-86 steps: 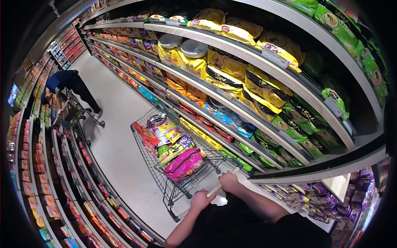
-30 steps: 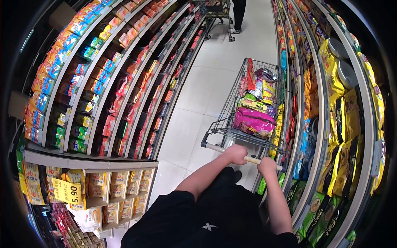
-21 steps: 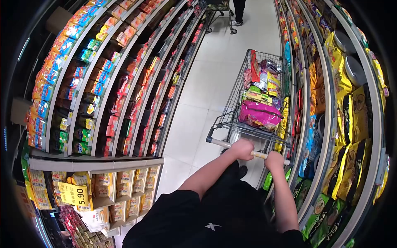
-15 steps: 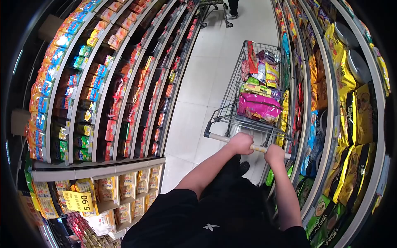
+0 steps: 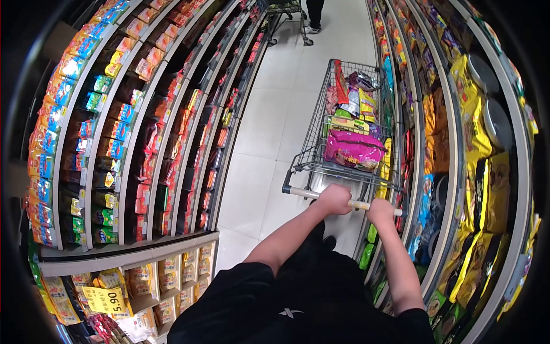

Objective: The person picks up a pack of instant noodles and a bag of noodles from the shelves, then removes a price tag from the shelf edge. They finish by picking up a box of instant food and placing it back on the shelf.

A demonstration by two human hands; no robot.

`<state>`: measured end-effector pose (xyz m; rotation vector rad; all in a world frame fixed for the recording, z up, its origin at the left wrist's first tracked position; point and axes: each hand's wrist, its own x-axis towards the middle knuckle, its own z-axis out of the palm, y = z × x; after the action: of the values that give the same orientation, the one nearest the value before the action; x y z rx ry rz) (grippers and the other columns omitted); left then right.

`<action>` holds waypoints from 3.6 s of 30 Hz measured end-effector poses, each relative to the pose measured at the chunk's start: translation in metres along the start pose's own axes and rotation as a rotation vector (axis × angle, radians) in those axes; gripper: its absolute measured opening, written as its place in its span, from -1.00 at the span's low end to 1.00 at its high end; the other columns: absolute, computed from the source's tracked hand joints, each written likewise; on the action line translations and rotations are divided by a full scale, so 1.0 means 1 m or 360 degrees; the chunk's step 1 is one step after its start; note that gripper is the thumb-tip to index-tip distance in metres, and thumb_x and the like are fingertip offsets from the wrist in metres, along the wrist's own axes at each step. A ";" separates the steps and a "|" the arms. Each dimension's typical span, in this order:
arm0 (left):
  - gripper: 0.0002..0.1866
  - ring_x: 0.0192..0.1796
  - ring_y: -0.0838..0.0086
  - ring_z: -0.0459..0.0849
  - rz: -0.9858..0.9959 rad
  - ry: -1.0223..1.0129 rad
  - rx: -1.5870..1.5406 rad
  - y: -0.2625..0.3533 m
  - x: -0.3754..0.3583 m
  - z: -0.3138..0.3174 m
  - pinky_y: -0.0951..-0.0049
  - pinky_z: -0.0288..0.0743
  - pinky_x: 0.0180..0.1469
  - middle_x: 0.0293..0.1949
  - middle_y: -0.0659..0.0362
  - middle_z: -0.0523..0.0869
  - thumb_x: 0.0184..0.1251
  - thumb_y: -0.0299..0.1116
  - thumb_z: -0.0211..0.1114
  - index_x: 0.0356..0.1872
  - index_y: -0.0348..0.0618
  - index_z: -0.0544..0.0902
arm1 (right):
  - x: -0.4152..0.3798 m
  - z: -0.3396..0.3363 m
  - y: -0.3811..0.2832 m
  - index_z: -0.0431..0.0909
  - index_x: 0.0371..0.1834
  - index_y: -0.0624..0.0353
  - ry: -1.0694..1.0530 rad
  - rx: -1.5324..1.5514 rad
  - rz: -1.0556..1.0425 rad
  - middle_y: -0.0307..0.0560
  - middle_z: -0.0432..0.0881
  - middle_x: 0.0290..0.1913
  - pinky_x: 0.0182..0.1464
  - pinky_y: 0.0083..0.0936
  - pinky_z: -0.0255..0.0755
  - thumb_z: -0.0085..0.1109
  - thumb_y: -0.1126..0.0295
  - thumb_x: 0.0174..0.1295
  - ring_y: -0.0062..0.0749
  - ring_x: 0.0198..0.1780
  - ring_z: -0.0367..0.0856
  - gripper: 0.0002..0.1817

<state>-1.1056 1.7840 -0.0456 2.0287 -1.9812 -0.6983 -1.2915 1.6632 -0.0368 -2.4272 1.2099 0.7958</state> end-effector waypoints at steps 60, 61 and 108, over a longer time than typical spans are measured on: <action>-0.52 -0.14 -0.15 0.81 -0.0576 0.0262 -0.0432 -0.091 -0.040 -0.034 -0.12 0.70 -0.01 -0.23 -0.15 0.82 0.57 -0.03 0.11 -0.30 -0.25 0.76 | 0.016 -0.008 0.055 0.77 0.04 0.23 0.0306 0.0295 -0.0263 0.33 0.79 0.08 0.20 0.06 0.64 0.11 -0.07 0.55 0.26 0.13 0.78 -0.46; -0.52 -0.14 -0.15 0.81 -0.0564 0.0250 -0.0425 -0.089 -0.043 -0.036 -0.12 0.70 -0.01 -0.23 -0.15 0.82 0.57 -0.03 0.11 -0.30 -0.25 0.76 | 0.015 0.005 0.064 0.75 -0.16 0.22 0.0448 0.0144 -0.0278 0.22 0.82 -0.07 0.00 0.09 0.69 0.22 0.12 0.43 0.21 -0.05 0.82 -0.65; -0.51 -0.28 -0.22 0.77 -0.0608 0.0244 -0.0456 -0.100 -0.046 -0.024 -0.10 0.59 -0.19 -0.39 -0.26 0.74 0.54 -0.03 0.24 -0.37 -0.33 0.75 | 0.024 -0.302 0.196 0.68 -0.01 0.37 0.1328 0.3531 0.0008 -0.22 0.61 -0.47 -0.54 -0.56 0.37 -0.30 0.02 0.67 -0.52 -0.59 0.46 -0.37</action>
<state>-1.0054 1.8321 -0.0633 2.2194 -1.3359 -0.8180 -1.3355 1.3805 0.1832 -0.6185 1.0268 -1.2199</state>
